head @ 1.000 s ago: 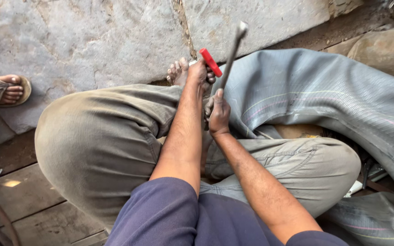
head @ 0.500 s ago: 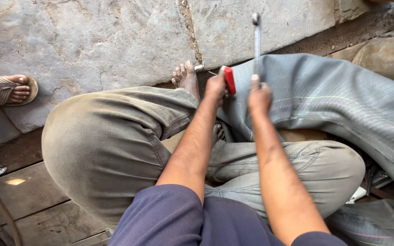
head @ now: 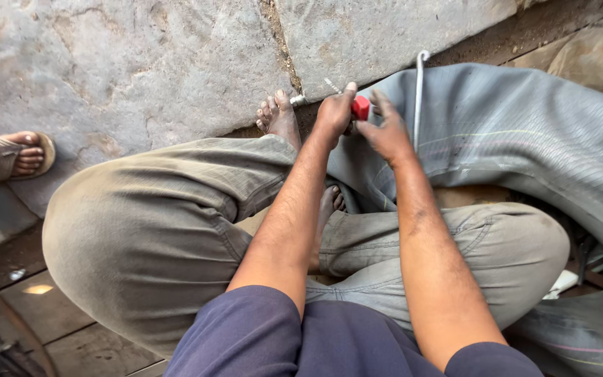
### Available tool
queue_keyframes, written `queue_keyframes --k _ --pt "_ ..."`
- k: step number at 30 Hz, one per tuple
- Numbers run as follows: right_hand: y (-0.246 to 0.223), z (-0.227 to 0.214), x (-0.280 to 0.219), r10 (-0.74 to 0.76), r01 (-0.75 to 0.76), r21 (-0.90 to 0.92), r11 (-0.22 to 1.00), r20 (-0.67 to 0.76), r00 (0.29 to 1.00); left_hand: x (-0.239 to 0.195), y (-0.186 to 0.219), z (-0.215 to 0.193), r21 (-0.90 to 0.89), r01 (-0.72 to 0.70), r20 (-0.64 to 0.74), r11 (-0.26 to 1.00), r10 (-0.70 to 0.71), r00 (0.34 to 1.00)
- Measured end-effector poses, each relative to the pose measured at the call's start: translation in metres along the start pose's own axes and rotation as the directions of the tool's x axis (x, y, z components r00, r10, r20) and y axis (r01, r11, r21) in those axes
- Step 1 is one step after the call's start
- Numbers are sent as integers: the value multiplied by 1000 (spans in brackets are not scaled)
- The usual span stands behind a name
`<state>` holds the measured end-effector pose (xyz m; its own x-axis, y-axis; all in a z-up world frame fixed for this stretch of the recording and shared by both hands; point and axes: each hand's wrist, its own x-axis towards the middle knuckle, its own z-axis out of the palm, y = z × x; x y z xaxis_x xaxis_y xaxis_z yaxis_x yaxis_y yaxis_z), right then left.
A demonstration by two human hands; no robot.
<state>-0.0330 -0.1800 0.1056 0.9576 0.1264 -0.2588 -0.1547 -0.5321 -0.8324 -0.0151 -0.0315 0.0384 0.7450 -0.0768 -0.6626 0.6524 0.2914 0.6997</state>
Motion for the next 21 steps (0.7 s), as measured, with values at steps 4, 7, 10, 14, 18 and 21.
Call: queue_keyframes --k 4,7,10,14,18,21 --pt "-15 16 -1 55 -60 -47 997 -97 994 8 36 -20 247 104 72 963 -125 990" --pt "-17 18 0 3 0 18 1000 -204 979 1 63 -57 561 114 -330 820 95 939" --pt "-20 16 4 106 -89 93 992 -189 976 -19 69 -83 870 168 -346 463 331 878" --pt "-24 28 2 196 -195 19 981 -164 967 -34 58 -78 938 159 -259 307 320 911" --pt "-28 38 -3 127 -136 -53 989 -151 980 -28 51 -74 980 155 -188 124 323 928" --pt "-34 43 -5 160 -175 -119 977 -122 980 -19 42 -82 993 67 -100 96 413 905"
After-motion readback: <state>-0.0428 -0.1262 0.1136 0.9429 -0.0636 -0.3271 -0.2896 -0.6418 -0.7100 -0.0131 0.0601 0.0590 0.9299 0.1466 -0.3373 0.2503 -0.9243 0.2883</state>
